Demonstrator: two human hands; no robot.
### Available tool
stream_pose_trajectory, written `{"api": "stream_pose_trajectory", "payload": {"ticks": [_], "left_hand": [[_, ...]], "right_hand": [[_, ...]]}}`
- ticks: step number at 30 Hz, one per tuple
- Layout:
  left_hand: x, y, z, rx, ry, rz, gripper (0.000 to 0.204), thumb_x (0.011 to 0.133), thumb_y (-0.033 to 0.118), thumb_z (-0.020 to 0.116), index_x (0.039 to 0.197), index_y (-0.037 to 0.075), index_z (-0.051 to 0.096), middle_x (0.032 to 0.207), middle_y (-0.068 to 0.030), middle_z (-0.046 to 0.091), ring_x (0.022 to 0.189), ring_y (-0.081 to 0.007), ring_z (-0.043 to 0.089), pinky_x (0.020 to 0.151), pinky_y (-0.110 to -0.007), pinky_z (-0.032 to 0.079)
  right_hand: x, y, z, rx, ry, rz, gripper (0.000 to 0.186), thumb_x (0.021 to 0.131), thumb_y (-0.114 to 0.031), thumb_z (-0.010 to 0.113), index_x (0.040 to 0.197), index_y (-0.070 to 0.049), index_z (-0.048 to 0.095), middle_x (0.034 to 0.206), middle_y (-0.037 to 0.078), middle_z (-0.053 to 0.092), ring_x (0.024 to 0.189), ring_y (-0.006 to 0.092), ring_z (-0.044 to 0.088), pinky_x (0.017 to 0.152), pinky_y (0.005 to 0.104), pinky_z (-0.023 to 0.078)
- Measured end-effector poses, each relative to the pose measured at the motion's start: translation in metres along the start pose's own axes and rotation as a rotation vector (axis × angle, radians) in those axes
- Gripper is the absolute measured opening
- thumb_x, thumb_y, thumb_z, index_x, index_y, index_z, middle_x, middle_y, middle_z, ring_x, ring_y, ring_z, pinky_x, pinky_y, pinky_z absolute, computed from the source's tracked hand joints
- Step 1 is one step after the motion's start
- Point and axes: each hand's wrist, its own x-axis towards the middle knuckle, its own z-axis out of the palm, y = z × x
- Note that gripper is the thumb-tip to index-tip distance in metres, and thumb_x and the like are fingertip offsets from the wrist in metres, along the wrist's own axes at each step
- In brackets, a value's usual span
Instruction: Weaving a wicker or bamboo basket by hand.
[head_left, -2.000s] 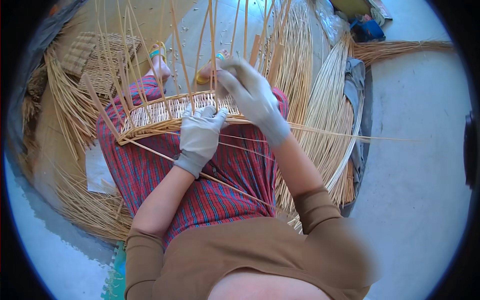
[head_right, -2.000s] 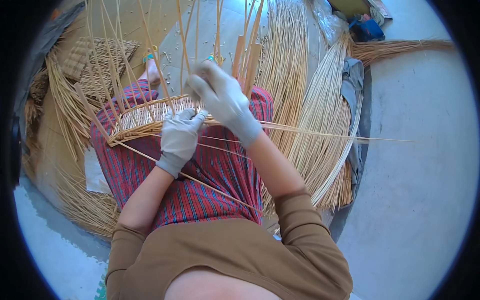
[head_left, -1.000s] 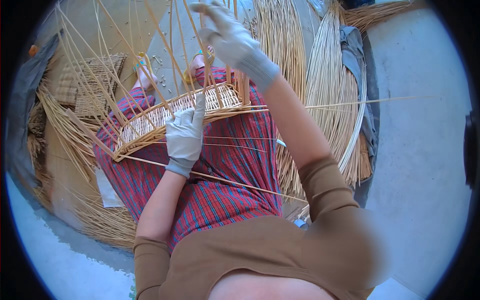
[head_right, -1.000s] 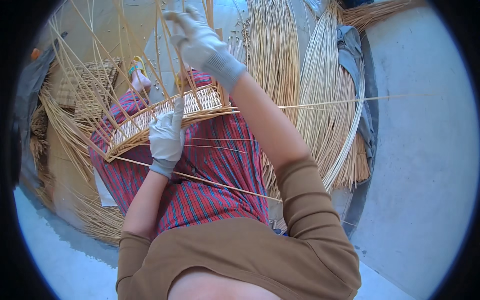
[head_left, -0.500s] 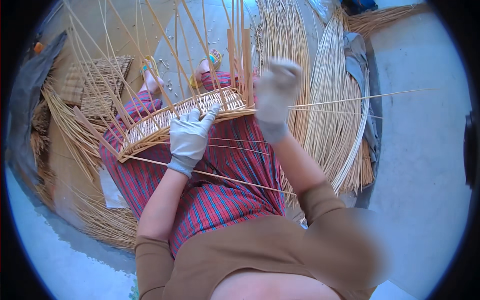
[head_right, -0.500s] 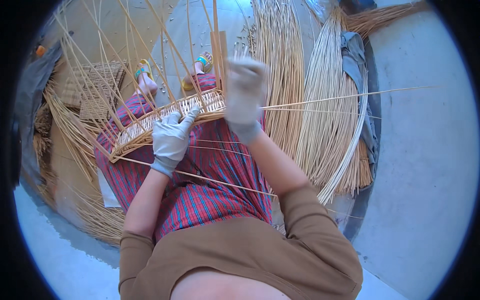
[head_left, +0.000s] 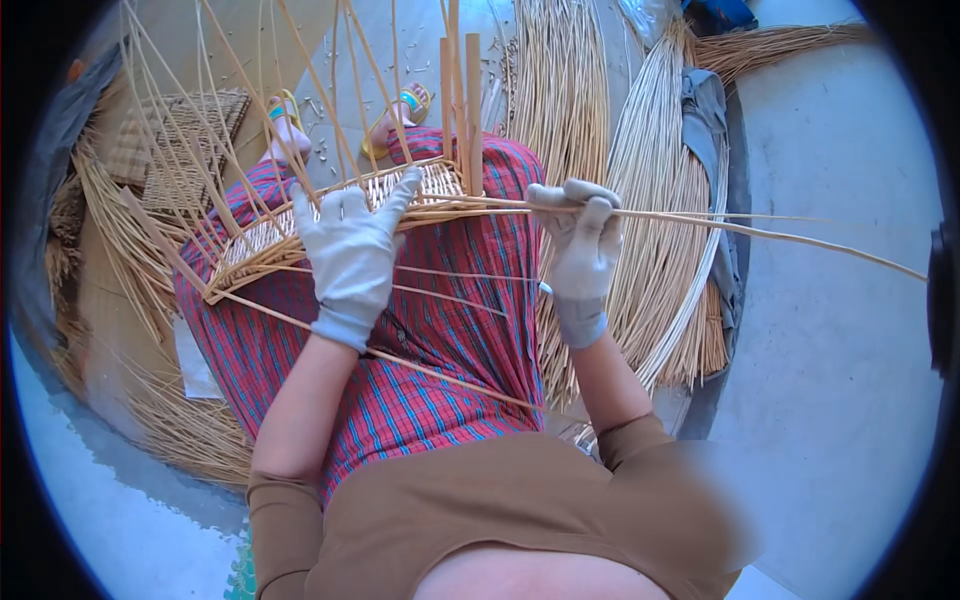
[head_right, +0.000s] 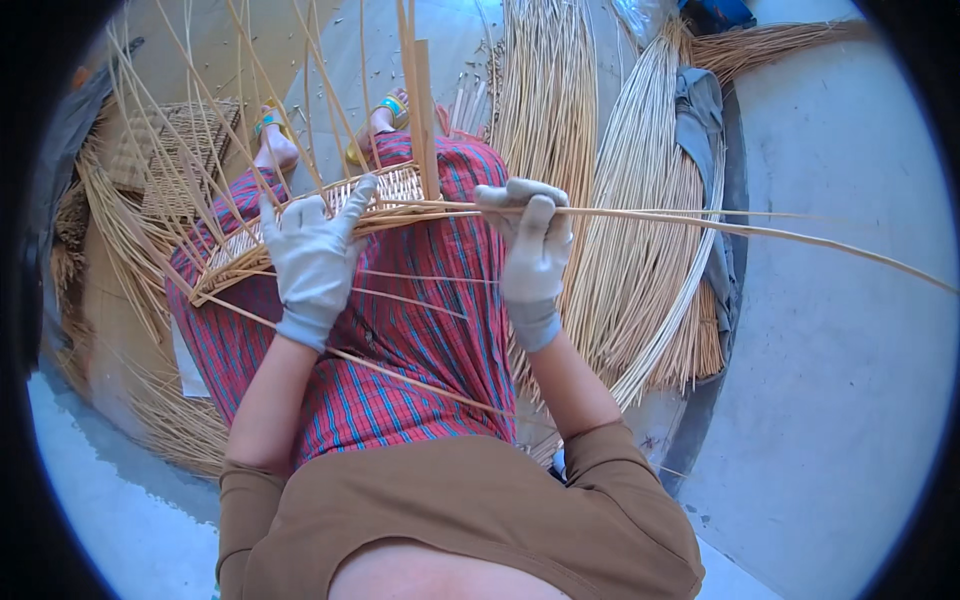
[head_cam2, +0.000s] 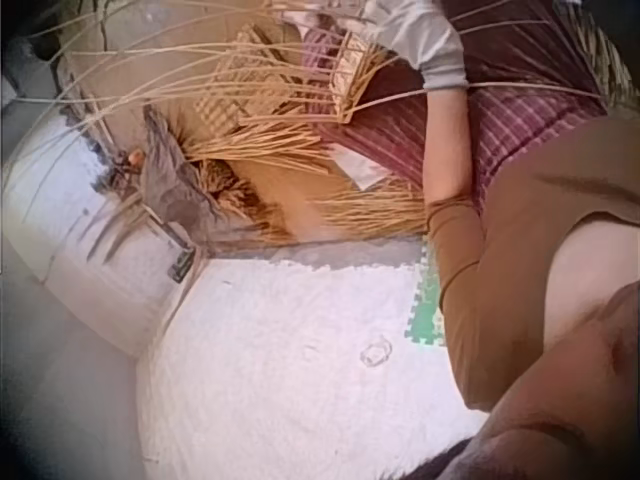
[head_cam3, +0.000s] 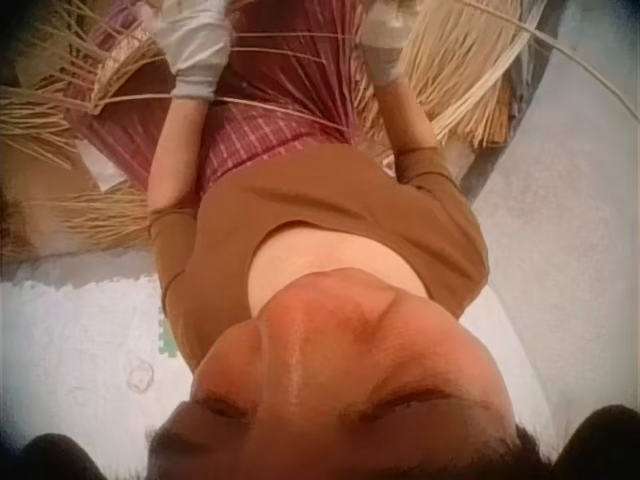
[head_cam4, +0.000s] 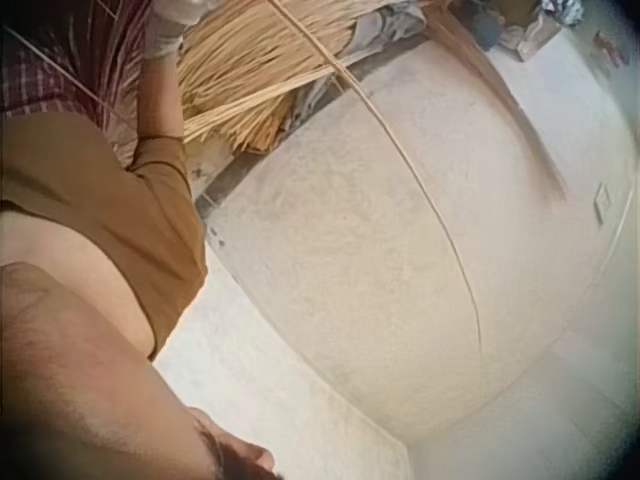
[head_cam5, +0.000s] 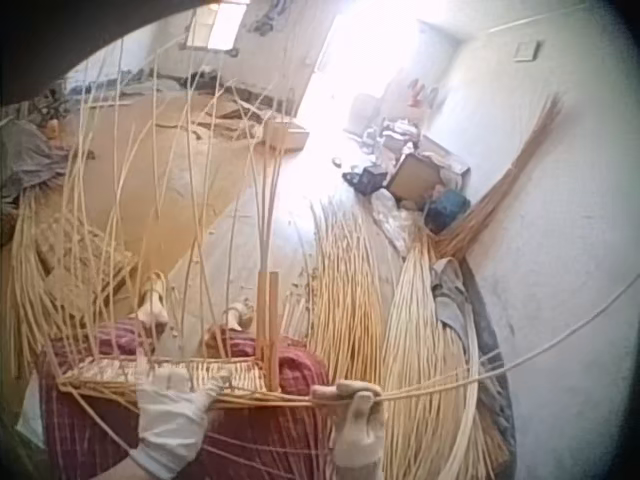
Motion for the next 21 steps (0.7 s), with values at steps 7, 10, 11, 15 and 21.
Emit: {"api": "stream_pose_trajectory", "payload": {"ticks": [7,10,11,15,21], "left_hand": [[0.001,0.009,0.06,-0.142,0.14,0.15,0.04,0.091,0.021,0.057,0.13,0.014,0.065,0.112,-0.0088,0.069,0.108,-0.0271,0.066,0.113,-0.058,0.036],[0.005,0.011,0.057,-0.18,0.103,0.188,0.039,0.09,0.019,0.058,0.127,0.014,0.067,0.112,-0.0105,0.07,0.106,-0.0279,0.067,0.112,-0.058,0.036],[0.005,0.013,0.057,-0.185,0.099,0.181,0.036,0.091,0.017,0.057,0.124,0.013,0.068,0.112,-0.0109,0.071,0.105,-0.0287,0.068,0.112,-0.058,0.036],[0.004,0.01,0.058,-0.217,0.111,0.158,0.033,0.092,0.02,0.06,0.123,0.014,0.068,0.111,-0.0104,0.07,0.105,-0.0285,0.068,0.11,-0.054,0.039],[0.003,0.011,0.045,-0.338,0.193,0.13,0.04,0.083,0.018,0.072,0.123,0.014,0.068,0.108,-0.0079,0.068,0.102,-0.028,0.066,0.092,-0.045,0.048]], "right_hand": [[0.009,0.043,-0.037,-0.033,-0.115,0.672,0.033,0.102,-0.035,0.064,0.111,-0.003,0.066,0.092,0.011,0.074,0.073,0.0157,0.073,0.053,0.0238,0.055],[0.003,0.052,-0.041,0.213,0.042,0.683,0.021,0.099,-0.022,0.069,0.112,-0.005,0.065,0.097,0.013,0.074,0.077,0.0185,0.074,0.062,0.0283,0.062],[-0.001,0.051,-0.044,0.231,0.073,0.748,0.021,0.1,-0.021,0.068,0.113,-0.005,0.064,0.098,0.013,0.073,0.079,0.019,0.074,0.063,0.0287,0.063],[-0.008,0.047,-0.044,0.284,0.101,0.892,0.023,0.099,-0.018,0.067,0.115,-0.001,0.062,0.102,0.013,0.072,0.088,0.0226,0.073,0.074,0.0341,0.063],[0.004,-0.002,-0.024,-0.333,-0.345,-0.085,0.024,0.102,-0.001,0.057,0.126,0.0,0.058,0.113,0.012,0.07,0.108,0.0208,0.069,0.092,0.0322,0.057]]}}
